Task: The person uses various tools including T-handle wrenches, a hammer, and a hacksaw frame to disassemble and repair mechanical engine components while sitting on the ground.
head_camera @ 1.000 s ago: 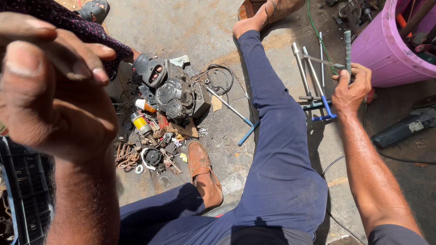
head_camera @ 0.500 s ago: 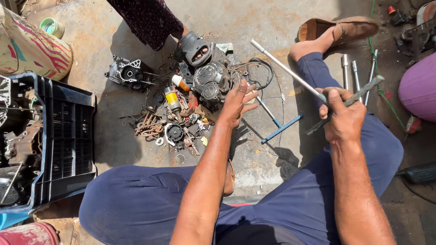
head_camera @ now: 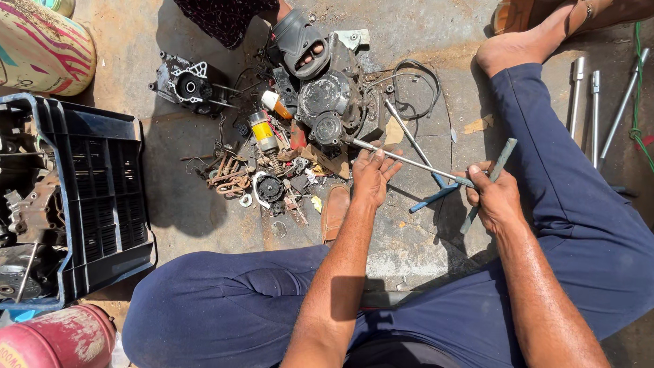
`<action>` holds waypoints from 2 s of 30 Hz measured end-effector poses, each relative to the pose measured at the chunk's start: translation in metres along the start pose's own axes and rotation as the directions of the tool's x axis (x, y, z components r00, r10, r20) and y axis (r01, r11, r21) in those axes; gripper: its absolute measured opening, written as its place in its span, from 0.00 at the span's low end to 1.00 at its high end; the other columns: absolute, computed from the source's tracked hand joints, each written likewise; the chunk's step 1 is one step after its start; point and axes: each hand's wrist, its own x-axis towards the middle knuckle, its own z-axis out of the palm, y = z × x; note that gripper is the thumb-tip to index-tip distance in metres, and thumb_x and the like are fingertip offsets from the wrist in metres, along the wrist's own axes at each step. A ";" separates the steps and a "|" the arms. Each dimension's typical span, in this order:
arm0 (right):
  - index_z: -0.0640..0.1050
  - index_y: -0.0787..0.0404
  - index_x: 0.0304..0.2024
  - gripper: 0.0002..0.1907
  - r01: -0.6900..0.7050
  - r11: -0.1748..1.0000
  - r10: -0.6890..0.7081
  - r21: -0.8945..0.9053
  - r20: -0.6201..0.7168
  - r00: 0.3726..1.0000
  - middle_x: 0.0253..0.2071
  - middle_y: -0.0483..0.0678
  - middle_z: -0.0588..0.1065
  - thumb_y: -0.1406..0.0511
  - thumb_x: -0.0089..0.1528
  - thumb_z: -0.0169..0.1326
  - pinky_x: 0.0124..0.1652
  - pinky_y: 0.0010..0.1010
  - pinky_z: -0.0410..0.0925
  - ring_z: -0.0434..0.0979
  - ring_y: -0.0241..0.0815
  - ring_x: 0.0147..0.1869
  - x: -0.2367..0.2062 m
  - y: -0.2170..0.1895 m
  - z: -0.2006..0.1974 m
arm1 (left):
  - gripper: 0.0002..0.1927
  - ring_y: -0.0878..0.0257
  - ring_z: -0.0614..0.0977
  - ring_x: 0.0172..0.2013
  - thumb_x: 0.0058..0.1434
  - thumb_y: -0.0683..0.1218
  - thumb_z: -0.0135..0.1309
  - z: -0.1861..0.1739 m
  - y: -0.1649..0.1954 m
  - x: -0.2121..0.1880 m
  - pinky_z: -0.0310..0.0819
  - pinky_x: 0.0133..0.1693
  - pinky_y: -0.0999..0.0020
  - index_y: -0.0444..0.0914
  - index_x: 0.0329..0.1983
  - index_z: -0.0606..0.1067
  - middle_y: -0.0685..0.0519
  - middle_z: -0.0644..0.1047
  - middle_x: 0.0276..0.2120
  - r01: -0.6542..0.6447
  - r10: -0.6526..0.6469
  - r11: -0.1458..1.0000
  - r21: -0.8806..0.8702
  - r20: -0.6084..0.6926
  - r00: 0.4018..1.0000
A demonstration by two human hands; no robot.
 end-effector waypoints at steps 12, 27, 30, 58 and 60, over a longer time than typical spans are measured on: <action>0.68 0.67 0.53 0.09 0.035 0.999 -0.035 0.000 0.004 0.999 0.42 0.61 0.78 0.69 0.72 0.49 0.25 0.22 0.62 0.66 0.31 0.24 0.006 0.003 0.002 | 0.16 0.47 0.82 0.49 0.69 0.42 0.51 0.019 0.006 -0.017 0.80 0.50 0.51 0.34 0.58 0.64 0.40 0.76 0.51 -0.034 0.064 0.988 0.149 -0.198 0.978; 0.59 0.65 0.67 0.43 0.203 0.977 -0.204 -0.066 -0.018 0.979 0.62 0.60 0.70 0.39 0.67 0.49 0.57 0.42 0.67 0.72 0.45 0.63 0.003 0.034 -0.005 | 0.21 0.52 0.80 0.40 0.50 0.51 0.63 0.101 -0.004 -0.045 0.71 0.45 0.52 0.41 0.47 0.77 0.51 0.79 0.34 -0.780 -0.084 -0.251 0.574 0.790 0.608; 0.58 0.68 0.72 0.52 0.253 0.963 -0.254 -0.087 0.003 0.967 0.68 0.61 0.66 0.33 0.64 0.44 0.60 0.43 0.64 0.66 0.48 0.67 0.004 -0.002 -0.016 | 0.17 0.54 0.81 0.38 0.53 0.55 0.62 0.103 -0.007 -0.039 0.73 0.44 0.54 0.42 0.40 0.76 0.52 0.79 0.31 -0.770 -0.070 -0.240 0.591 0.781 0.621; 0.48 0.64 0.77 0.61 0.323 0.946 -0.324 -0.031 -0.098 0.941 0.70 0.59 0.69 0.27 0.60 0.34 0.62 0.39 0.58 0.65 0.54 0.73 -0.002 0.011 0.023 | 0.15 0.56 0.83 0.37 0.41 0.42 0.65 0.081 -0.002 -0.041 0.77 0.42 0.56 0.42 0.33 0.76 0.55 0.79 0.29 -0.788 -0.012 -0.273 0.551 0.817 0.576; 0.49 0.68 0.78 0.60 0.385 0.912 -0.396 -0.143 -0.053 0.917 0.74 0.61 0.65 0.27 0.65 0.37 0.68 0.41 0.56 0.61 0.53 0.79 -0.011 0.006 0.012 | 0.13 0.58 0.83 0.37 0.43 0.41 0.65 0.077 -0.006 -0.041 0.77 0.41 0.57 0.43 0.33 0.77 0.56 0.80 0.30 -0.771 0.001 -0.295 0.564 0.807 0.590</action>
